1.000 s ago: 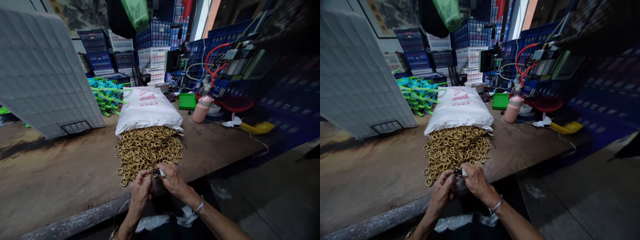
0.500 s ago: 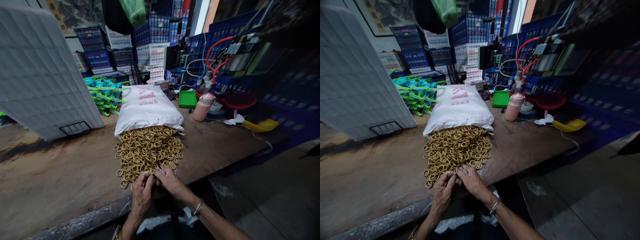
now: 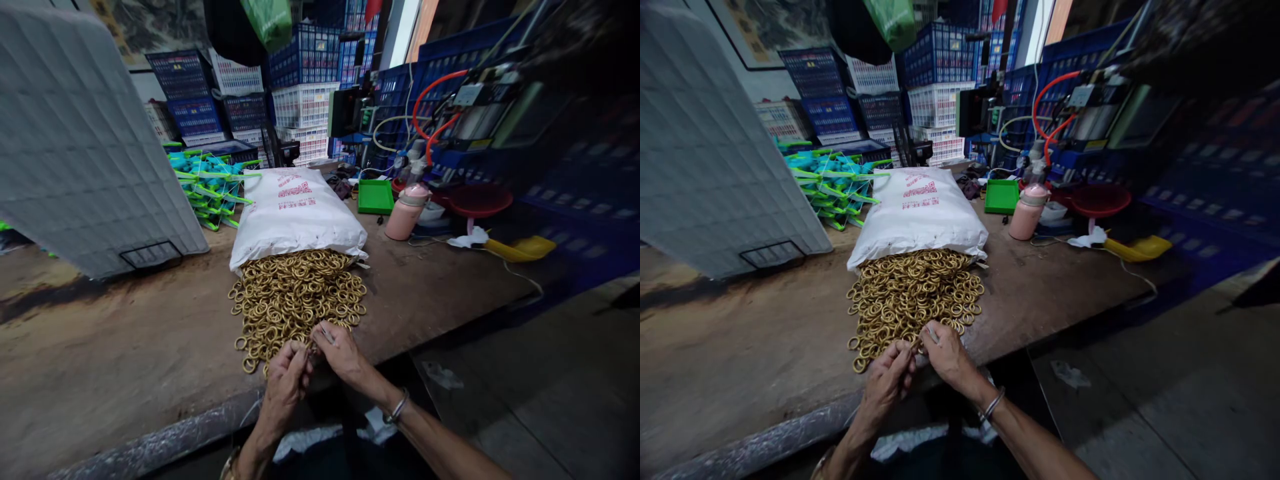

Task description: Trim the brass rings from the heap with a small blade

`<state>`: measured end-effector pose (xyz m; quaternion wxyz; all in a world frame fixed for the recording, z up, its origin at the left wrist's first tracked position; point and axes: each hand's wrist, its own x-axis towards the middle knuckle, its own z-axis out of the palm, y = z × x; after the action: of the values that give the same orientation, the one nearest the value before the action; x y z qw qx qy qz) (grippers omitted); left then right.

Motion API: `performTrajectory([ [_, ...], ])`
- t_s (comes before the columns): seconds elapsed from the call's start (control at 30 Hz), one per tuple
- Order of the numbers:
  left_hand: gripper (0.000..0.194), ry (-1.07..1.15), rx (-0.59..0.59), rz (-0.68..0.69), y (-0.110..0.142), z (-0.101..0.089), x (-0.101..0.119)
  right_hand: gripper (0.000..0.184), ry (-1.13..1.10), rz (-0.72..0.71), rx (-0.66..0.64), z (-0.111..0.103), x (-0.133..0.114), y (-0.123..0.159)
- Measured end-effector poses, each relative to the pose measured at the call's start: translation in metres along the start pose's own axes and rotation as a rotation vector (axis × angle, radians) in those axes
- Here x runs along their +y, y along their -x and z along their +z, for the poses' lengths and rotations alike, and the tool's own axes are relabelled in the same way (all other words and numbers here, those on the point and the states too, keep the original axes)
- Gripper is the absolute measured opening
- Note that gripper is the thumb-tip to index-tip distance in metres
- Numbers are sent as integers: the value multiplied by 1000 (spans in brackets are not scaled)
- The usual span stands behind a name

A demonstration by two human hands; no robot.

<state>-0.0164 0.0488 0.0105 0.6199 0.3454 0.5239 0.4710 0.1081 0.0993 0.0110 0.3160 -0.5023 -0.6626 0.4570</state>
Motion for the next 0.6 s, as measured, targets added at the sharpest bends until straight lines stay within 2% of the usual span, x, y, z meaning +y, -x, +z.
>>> performTrajectory([
  [0.07,38,21,12,1,0,2,1,21,142,-60,3,-1,3,3],
  [0.2,39,77,35,13,-1,5,4,13,344,-168,-108,-3,2,11],
  [0.43,36,-32,97,107,1,2,1,27,596,-125,-153,-1,0,12],
  [0.5,36,-53,78,101,9,2,3,29,653,-106,-147,-3,4,10],
  [0.6,35,-10,-30,41,24,5,3,26,705,-84,-113,-6,10,7],
])
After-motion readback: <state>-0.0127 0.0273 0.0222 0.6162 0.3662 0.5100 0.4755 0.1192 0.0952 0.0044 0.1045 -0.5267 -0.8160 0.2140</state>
